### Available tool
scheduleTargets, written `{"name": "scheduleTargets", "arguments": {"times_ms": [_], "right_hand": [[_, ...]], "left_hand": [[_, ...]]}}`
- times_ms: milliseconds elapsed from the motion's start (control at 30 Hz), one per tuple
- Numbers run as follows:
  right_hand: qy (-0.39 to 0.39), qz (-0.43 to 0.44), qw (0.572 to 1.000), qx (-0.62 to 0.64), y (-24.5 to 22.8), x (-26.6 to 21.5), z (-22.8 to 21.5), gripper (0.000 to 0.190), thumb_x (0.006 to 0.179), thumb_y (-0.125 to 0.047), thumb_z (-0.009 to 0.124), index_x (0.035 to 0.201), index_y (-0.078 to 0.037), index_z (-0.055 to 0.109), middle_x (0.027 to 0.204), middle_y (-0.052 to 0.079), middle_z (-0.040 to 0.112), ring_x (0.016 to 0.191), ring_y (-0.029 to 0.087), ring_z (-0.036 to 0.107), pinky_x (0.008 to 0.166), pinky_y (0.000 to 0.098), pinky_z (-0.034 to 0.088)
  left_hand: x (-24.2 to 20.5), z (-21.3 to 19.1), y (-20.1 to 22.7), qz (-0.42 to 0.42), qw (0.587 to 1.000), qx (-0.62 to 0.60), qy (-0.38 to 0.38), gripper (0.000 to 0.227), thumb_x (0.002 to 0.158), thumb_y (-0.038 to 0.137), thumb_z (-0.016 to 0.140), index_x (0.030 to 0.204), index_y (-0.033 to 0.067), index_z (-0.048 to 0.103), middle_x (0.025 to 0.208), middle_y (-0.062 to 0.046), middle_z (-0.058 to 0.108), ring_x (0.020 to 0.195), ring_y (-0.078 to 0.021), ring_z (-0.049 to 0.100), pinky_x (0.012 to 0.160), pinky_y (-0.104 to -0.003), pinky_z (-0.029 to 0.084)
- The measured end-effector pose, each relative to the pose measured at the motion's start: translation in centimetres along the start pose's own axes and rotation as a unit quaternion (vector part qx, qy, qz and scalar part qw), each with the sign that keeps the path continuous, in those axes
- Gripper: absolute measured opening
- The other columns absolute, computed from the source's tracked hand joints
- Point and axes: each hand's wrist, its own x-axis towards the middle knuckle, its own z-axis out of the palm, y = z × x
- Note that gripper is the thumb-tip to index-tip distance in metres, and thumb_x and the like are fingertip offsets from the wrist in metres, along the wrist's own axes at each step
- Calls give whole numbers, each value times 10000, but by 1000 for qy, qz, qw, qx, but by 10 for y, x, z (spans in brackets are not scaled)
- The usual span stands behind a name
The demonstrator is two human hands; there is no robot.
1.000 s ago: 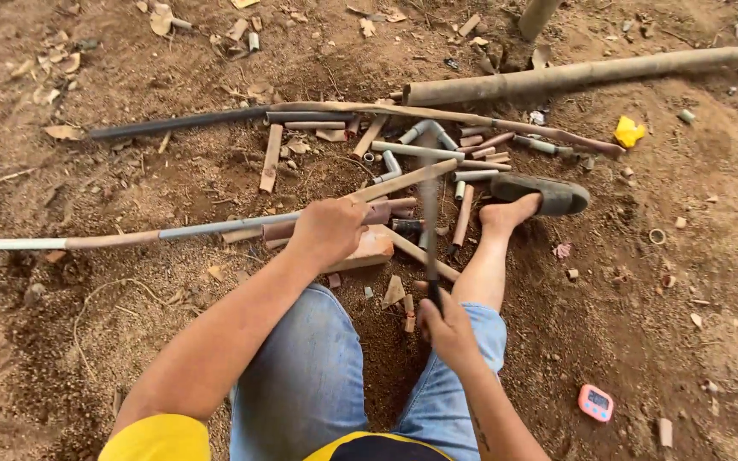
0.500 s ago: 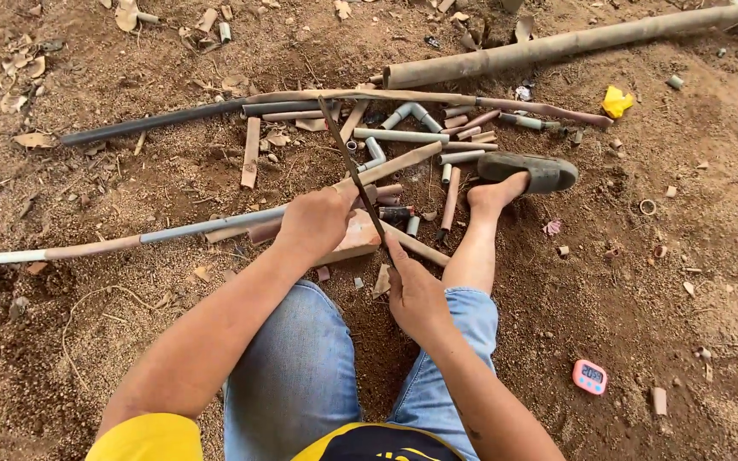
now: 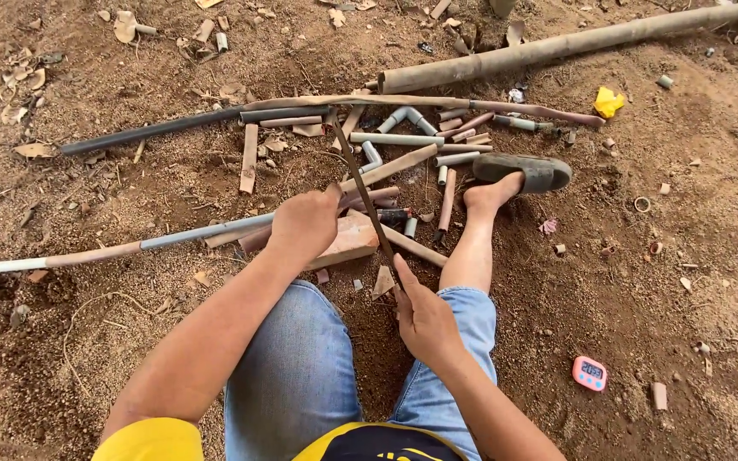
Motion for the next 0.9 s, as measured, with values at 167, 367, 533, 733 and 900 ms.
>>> {"name": "scheduleTargets", "arguments": {"times_ms": [167, 367, 533, 733, 900], "right_hand": [[20, -33, 999, 3, -9, 4, 3, 644, 1041, -117, 541, 1661, -266, 455, 807, 216, 728, 718, 410, 739, 627, 494, 594], [22, -58, 998, 24, -18, 10, 4, 653, 1021, -28, 545, 1655, -163, 464, 910, 255, 765, 832, 422, 772, 765, 491, 626], [8, -44, 999, 8, -19, 9, 11, 679, 1016, -5, 549, 1669, -141, 424, 1100, 302, 770, 1069, 436, 750, 968, 551, 601], [-16, -39, 999, 1, -39, -4, 1, 625, 1032, -57, 512, 1649, -142, 463, 818, 254, 753, 801, 445, 762, 848, 558, 604], [-90, 24, 996, -11, -17, -49, 9, 718, 912, -33, 626, 1603, -108, 445, 853, 188, 757, 633, 376, 702, 556, 489, 520]], "left_hand": [[-1, -19, 7, -8, 1000, -18, -24, 193, 977, 315, 590, 1065, 144, 604, 785, -103, 716, 759, -350, 796, 678, -495, 636], [-15, -57, 13, -10, 998, -24, -60, 224, 1001, 309, 593, 1073, 107, 658, 865, -145, 767, 852, -362, 807, 748, -484, 645], [-13, -57, 9, -23, 993, -52, -107, 306, 1021, 358, 545, 1063, 80, 665, 871, -167, 772, 874, -382, 802, 770, -531, 636], [-10, -66, 5, -78, 982, -40, -165, 367, 1027, 348, 469, 1084, 57, 685, 954, -189, 794, 943, -385, 809, 822, -542, 627], [-13, -63, 4, -97, 981, 2, -168, 452, 1159, 421, 473, 991, 49, 667, 760, -93, 759, 641, -285, 773, 555, -434, 630]]}}
